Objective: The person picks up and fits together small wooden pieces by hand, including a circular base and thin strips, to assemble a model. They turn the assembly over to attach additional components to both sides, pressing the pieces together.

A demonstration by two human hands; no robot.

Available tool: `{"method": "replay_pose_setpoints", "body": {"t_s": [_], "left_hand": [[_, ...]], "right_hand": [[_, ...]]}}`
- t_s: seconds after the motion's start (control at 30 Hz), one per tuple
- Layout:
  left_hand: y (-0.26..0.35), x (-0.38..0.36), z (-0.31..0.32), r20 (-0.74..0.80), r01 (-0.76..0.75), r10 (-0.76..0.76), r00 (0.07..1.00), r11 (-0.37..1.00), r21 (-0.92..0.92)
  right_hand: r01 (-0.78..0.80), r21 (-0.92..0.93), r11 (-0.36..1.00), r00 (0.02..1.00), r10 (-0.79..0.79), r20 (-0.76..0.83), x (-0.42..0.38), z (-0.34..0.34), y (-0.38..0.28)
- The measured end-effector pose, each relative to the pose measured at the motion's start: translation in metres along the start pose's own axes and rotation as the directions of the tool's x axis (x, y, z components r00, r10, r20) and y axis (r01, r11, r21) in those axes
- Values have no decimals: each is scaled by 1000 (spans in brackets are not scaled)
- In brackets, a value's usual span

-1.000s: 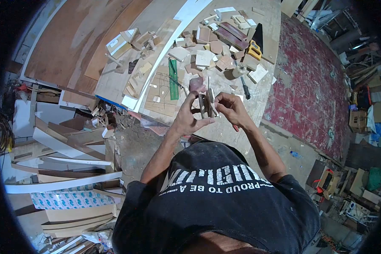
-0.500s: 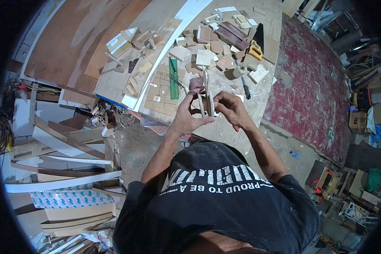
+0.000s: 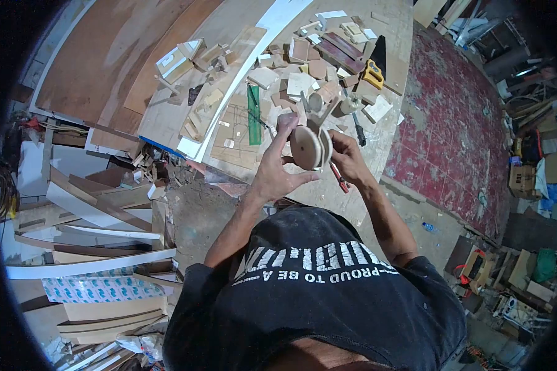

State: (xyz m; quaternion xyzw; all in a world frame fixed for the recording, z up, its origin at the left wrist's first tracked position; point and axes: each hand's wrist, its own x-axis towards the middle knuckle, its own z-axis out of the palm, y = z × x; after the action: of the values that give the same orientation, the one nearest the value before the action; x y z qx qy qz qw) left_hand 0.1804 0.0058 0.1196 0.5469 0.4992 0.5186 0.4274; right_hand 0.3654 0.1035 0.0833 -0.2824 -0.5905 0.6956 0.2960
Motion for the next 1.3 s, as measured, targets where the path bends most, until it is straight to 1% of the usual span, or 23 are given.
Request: {"method": "replay_pose_setpoints", "body": {"t_s": [0.03, 0.1, 0.13, 0.17, 0.2, 0.23, 0.33, 0.43, 0.53, 0.6, 0.67, 0.77, 0.83, 0.97, 1.03, 1.07, 1.1, 1.13, 1.17, 1.2, 1.23, 1.3], "left_hand": [[-1, -1, 2, -4, -1, 1, 1000, 1000, -2], [0, -3, 5, -18, 7, -6, 1000, 999, 51], [2, -3, 6, -20, 8, -7, 1000, 999, 49], [4, -3, 6, -28, 2, 0, 1000, 996, 87], [6, -3, 7, -35, -3, 7, 999, 992, 126], [6, -4, 7, -36, -3, 7, 999, 992, 124], [6, -5, 8, -55, 17, -9, 998, 991, 131], [7, -5, 9, -72, -22, 33, 997, 989, 143], [4, -6, 10, -101, -28, 47, 994, 983, 180], [2, -6, 11, -130, -30, 56, 990, 981, 193], [1, -7, 10, -124, -26, 53, 991, 978, 205], [0, -8, 8, -99, -33, 55, 994, 975, 218], [-1, -9, 8, -82, -43, 63, 995, 975, 219], [-1, -11, 10, -78, -33, 47, 996, 984, 177], [-1, -11, 11, -80, -20, 34, 996, 985, 173], [-3, -10, 11, -110, -17, 32, 993, 991, 134], [-4, -9, 12, -139, -16, 29, 990, 995, 95], [-3, -9, 11, -137, -17, 30, 990, 995, 95], [-2, -10, 10, -117, -14, 21, 993, 998, 60], [0, -10, 8, -97, -9, 12, 995, 1000, 26], [-2, -11, 8, -98, -9, 11, 995, 1000, 27], [-6, -12, 8, -97, -40, 46, 994, 997, 62]], "right_hand": [[-1, -3, 1000, 1000, 1, 4, 0, -3, 4], [-35, 206, 978, 999, 28, 37, -1, -6, 11], [-25, 222, 975, 999, 19, 28, -3, -3, 7], [-26, 220, 975, 999, 20, 29, -4, -3, 10], [-47, 280, 959, 999, 39, 33, -4, -3, 13], [-67, 338, 939, 998, 57, 39, -5, -4, 16], [-64, 383, 921, 998, 50, 46, -6, 0, 15], [-66, 422, 904, 998, 50, 50, -7, -1, 22], [-104, 432, 896, 994, 87, 60, -7, -3, 28], [-102, 426, 899, 994, 79, 72, -5, -7, 35], [-99, 419, 902, 994, 69, 85, -5, -9, 40], [-81, 443, 893, 996, 58, 66, -5, -3, 32], [-35, 437, 899, 999, 30, 19, -7, 4, 19], [-1, 418, 908, 1000, 8, -15, -9, 7, 13], [21, 380, 925, 999, -9, -33, -9, 7, 12], [20, 380, 925, 999, -8, -34, -9, 6, 12], [32, 324, 946, 999, -32, -5, -8, 3, 11], [47, 266, 963, 998, -55, 24, -8, 2, 10], [47, 267, 963, 998, -55, 23, -8, 1, 9], [51, 218, 975, 998, -57, 21, -8, 1, 7], [55, 167, 984, 998, -59, 19, -8, 2, 4], [69, 142, 987, 997, -72, 14, -9, 4, -4]]}}
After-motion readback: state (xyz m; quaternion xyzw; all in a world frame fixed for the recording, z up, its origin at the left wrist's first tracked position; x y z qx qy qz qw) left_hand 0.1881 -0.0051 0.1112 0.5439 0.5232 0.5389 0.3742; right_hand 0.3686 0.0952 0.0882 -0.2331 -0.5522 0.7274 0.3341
